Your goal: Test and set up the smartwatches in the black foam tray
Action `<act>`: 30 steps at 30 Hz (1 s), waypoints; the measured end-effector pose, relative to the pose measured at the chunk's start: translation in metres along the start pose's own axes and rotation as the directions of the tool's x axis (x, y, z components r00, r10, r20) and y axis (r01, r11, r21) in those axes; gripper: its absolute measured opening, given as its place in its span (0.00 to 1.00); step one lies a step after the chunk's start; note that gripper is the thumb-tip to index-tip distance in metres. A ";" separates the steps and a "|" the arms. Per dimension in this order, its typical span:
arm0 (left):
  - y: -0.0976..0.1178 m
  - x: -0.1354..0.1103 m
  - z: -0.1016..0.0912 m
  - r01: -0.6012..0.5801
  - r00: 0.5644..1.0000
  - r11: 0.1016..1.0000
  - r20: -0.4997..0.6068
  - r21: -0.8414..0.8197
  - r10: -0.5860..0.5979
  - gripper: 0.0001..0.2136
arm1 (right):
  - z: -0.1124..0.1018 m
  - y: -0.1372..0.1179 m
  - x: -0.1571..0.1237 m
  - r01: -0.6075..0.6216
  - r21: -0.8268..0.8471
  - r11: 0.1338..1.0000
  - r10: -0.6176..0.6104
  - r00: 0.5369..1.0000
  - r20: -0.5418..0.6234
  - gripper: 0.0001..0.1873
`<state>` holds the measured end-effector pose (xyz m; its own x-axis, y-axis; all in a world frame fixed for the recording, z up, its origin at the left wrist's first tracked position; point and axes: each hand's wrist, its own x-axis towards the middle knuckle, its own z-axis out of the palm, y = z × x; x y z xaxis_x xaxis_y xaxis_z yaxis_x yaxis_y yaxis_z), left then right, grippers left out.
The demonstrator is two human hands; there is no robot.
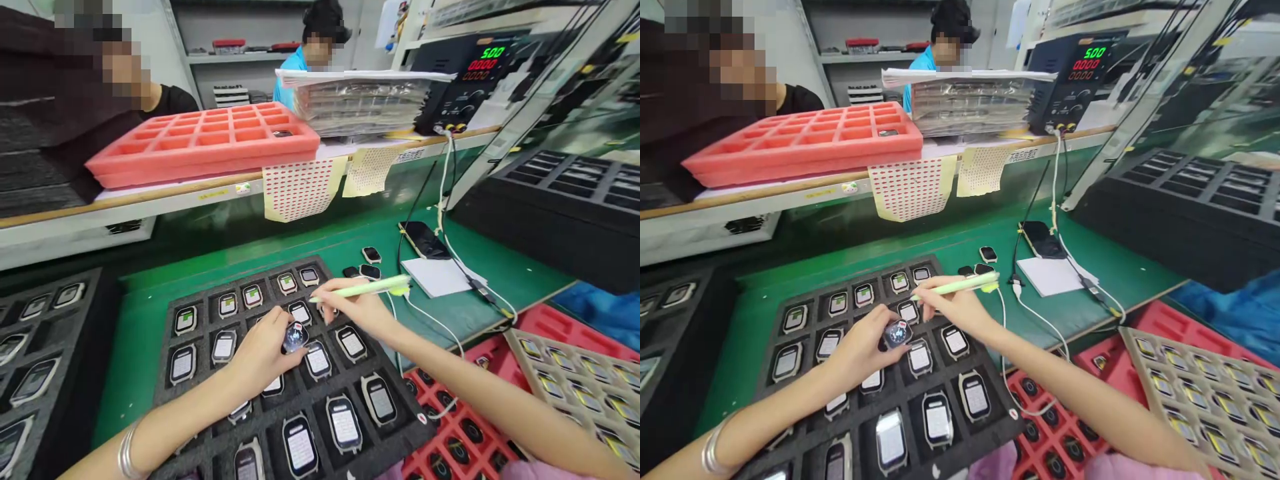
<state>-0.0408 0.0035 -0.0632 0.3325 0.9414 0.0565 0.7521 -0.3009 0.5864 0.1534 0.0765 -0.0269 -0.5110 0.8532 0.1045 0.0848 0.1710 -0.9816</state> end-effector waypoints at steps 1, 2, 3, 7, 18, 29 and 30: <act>0.001 0.000 0.000 0.025 1.000 1.000 0.002 0.004 -0.025 0.12 | 0.008 0.006 0.002 -0.014 0.024 1.000 0.014 1.000 0.003 0.13; 0.002 0.000 0.001 0.047 0.999 0.999 0.001 0.010 -0.047 0.12 | 0.014 0.012 0.004 -0.026 0.039 0.999 0.026 1.000 0.000 0.12; 0.003 0.000 0.001 0.064 0.998 0.998 0.000 0.021 -0.064 0.12 | 0.020 0.018 0.005 -0.039 0.048 0.998 0.039 0.999 -0.007 0.12; 0.007 -0.001 0.003 0.110 0.994 0.991 -0.003 0.080 -0.110 0.11 | 0.035 0.034 0.004 -0.086 0.075 0.993 0.090 0.995 -0.046 0.12; 0.008 -0.002 0.005 0.126 0.991 0.987 0.029 0.104 -0.130 0.12 | 0.045 0.046 0.004 -0.152 0.075 0.985 0.154 0.988 -0.017 0.07; 0.007 -0.002 0.007 0.111 0.994 0.988 0.008 0.110 -0.113 0.12 | 0.045 0.043 0.002 -0.147 0.061 0.987 0.148 0.989 -0.019 0.09; 0.007 -0.002 0.007 0.111 0.994 0.987 0.005 0.115 -0.112 0.12 | 0.045 0.043 0.003 -0.146 0.062 0.987 0.148 0.989 -0.022 0.09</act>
<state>-0.0325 -0.0011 -0.0648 0.2489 0.9684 -0.0141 0.8448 -0.2099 0.4922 0.1174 0.0640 -0.0760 -0.4735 0.8800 -0.0382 0.1053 0.0135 -0.9944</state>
